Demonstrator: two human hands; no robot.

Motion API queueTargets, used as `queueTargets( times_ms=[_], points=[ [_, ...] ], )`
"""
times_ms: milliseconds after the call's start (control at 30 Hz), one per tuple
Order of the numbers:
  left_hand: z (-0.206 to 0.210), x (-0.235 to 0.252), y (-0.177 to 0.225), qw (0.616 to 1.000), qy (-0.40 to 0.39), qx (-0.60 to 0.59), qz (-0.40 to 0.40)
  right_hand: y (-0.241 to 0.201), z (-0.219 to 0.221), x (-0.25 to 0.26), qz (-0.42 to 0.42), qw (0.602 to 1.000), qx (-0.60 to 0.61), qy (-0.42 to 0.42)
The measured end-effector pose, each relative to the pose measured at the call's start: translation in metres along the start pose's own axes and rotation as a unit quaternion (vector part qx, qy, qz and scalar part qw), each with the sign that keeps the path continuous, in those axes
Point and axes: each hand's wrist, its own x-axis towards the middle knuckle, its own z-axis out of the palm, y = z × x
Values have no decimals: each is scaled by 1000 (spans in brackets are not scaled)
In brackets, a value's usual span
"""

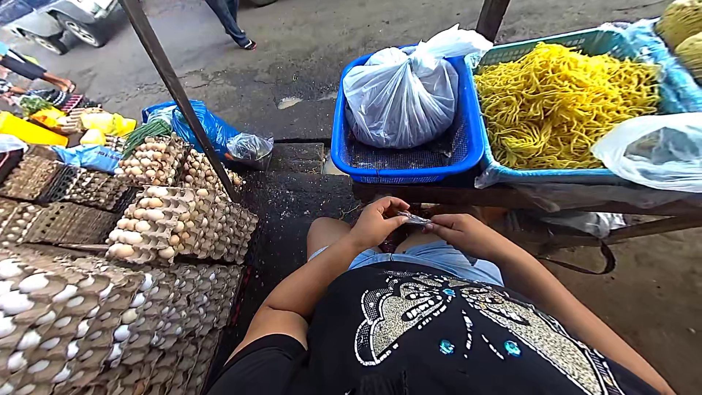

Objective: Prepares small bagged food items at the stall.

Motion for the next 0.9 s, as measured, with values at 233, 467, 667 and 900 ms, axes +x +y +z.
queueTargets(
  times_ms=[233,467,667,900],
  points=[
    [-3,0,-7,998,50,20,-40,-9,2,-4,-52,997,60,11],
    [4,3,-31,994,15,10,-108,6,6,1,-25,998,-6,50],
    [-3,16,-60,979,53,-7,-197,14,21,20,20,999,-31,26],
    [-15,40,-75,982,75,79,-158,16,34,59,28,999,-35,11]
  ],
)
